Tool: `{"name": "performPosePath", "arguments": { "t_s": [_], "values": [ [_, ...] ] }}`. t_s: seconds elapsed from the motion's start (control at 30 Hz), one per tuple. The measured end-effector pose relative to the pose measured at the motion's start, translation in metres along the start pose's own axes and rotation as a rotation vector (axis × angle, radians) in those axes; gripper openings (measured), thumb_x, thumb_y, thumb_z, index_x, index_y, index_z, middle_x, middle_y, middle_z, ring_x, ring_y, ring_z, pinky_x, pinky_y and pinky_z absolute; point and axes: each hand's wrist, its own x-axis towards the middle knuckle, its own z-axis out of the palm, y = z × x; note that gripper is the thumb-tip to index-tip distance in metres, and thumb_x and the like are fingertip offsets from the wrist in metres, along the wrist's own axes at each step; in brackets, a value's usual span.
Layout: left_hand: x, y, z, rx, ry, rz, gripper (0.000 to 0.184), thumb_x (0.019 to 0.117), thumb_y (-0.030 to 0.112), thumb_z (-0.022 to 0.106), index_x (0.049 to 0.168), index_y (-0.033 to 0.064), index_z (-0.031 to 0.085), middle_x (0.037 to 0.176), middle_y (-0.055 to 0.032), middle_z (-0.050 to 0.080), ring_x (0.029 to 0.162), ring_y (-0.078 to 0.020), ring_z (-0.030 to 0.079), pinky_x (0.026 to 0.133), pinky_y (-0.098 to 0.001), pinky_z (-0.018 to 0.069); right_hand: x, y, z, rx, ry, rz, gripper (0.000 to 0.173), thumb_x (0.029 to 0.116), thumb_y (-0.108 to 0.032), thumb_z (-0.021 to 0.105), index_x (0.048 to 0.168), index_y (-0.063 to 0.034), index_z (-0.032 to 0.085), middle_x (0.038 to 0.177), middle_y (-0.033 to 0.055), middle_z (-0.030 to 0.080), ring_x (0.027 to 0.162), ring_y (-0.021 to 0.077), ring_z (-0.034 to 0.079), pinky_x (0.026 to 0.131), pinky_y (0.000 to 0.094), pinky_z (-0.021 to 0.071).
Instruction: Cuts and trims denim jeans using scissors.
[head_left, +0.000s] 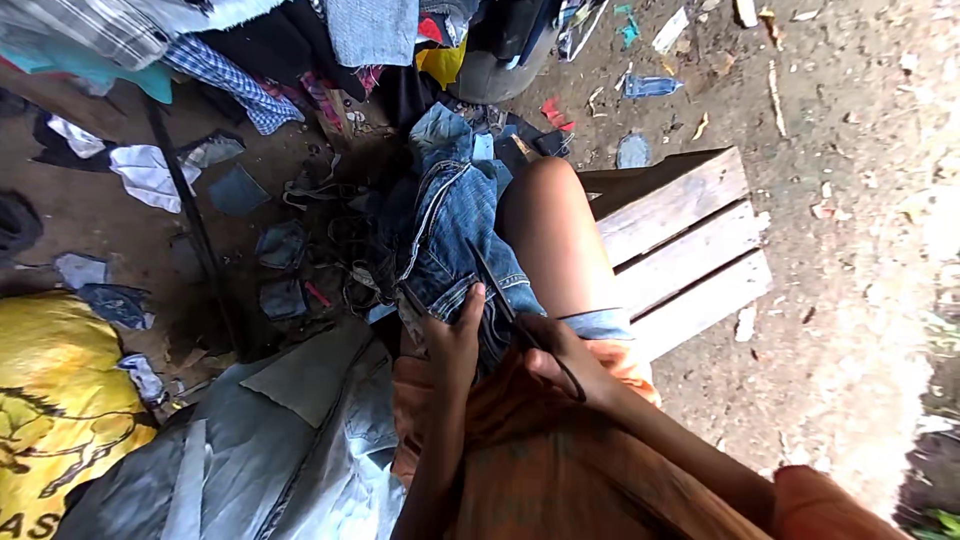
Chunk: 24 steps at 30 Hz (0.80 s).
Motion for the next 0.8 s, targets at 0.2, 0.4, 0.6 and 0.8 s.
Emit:
{"name": "performPosePath", "arguments": {
  "t_s": [0.2,0.4,0.6,0.8],
  "values": [
    [0.002,-0.001,-0.005,-0.106,-0.009,-0.041,0.038,0.0888,0.006,0.068,0.123,-0.001,0.053,0.099,0.0031,0.07,0.095,0.0006,0.068,0.089,-0.0211,0.0574,0.0,0.02,0.002,-0.032,0.052,-0.203,0.062,0.0833,-0.074,0.064,0.08,-0.0118,0.063,0.063,-0.0153,0.048,0.054,-0.0101,0.041,0.049,0.0109,0.0337],
    [0.001,-0.001,-0.005,-0.134,-0.027,-0.144,0.046,0.0911,0.01,0.066,0.132,-0.0004,0.049,0.11,-0.0008,0.068,0.101,-0.0017,0.067,0.092,-0.0237,0.0566,-0.013,0.023,-0.006,0.064,-0.03,-0.12,0.065,0.0825,-0.079,0.059,0.086,-0.0146,0.065,0.066,-0.0147,0.053,0.055,-0.0083,0.045,0.05,0.0123,0.0375],
    [0.017,0.012,-0.014,-0.106,-0.042,-0.166,0.047,0.0946,0.011,0.066,0.136,-0.0008,0.048,0.115,-0.0059,0.066,0.103,-0.0057,0.066,0.091,-0.0268,0.057,-0.06,0.021,-0.081,0.018,-0.244,-0.015,0.073,0.0674,-0.087,0.065,0.094,-0.0188,0.067,0.066,-0.0178,0.053,0.057,-0.0096,0.047,0.051,0.0112,0.0374],
    [0.035,0.026,-0.019,0.034,-0.099,-0.033,0.039,0.0942,0.009,0.069,0.13,0.0012,0.056,0.113,0.0003,0.069,0.105,0.0,0.065,0.096,-0.0238,0.0539,-0.002,-0.023,-0.068,-0.262,0.25,-0.233,0.065,0.0706,-0.054,0.085,0.103,-0.003,0.06,0.075,-0.0104,0.054,0.064,-0.0076,0.047,0.059,0.0129,0.0418]
  ]
}}
